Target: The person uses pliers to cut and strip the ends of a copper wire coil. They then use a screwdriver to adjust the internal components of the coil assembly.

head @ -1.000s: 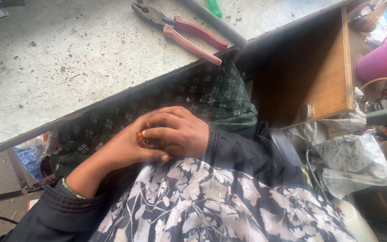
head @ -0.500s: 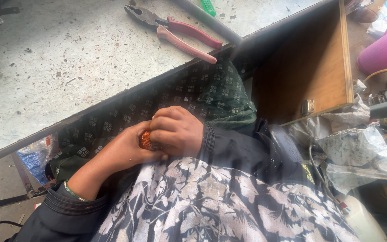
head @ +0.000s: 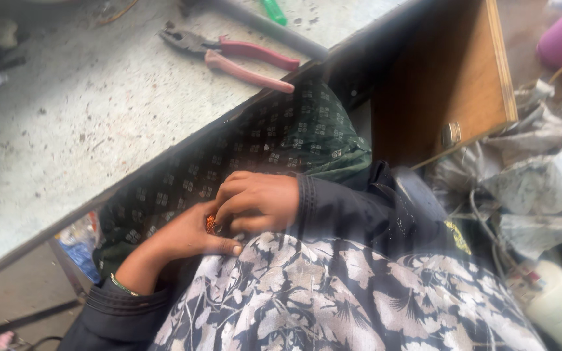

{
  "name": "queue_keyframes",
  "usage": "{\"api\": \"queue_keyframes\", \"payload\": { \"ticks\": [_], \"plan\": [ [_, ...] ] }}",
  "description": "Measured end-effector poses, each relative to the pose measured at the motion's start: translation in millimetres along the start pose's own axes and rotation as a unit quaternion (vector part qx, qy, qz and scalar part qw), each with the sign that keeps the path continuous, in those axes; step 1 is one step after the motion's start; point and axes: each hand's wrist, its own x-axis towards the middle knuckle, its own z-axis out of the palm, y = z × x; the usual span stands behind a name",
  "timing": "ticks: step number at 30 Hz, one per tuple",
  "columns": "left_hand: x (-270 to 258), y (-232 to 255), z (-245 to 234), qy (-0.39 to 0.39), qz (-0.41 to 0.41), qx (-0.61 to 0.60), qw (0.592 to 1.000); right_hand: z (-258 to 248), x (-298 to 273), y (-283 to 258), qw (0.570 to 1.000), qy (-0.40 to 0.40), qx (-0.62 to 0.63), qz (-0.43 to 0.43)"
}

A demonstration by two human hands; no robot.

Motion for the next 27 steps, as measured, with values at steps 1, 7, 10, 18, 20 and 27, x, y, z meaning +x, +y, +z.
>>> {"api": "queue_keyframes", "payload": {
  "ticks": [1, 7, 10, 18, 20, 27],
  "plan": [
    [0.6, -1.1, -0.6, -0.001, -0.008, -0.002, 1.0, -0.3, -0.2, 1.4, 1.0, -0.003, 0.005, 0.004],
    [5.9, -7.8, -5.2, -0.006, 0.025, 0.009, 1.0, 9.0, 1.6, 10.4, 0.997, -0.002, 0.037, 0.067],
    [7.6, -9.9, -3.8, 0.006, -0.041, -0.016, 0.999, 7.6, -2.0, 17.9, 0.995, -0.002, 0.065, 0.071],
    [7.0, -13.3, -11.0, -0.023, -0.005, -0.002, 1.0, 14.5, 6.2, 14.5, 0.995, 0.039, 0.026, 0.084],
    [6.0, -9.5, -12.3, -0.023, 0.023, 0.005, 0.999, 16.0, 12.0, 10.0, 0.996, 0.045, -0.039, 0.067],
    [9.7, 7.4, -9.4, -0.024, 0.062, -0.042, 0.997, 9.6, 14.1, 2.4, 0.986, 0.061, -0.153, 0.025]
  ]
}}
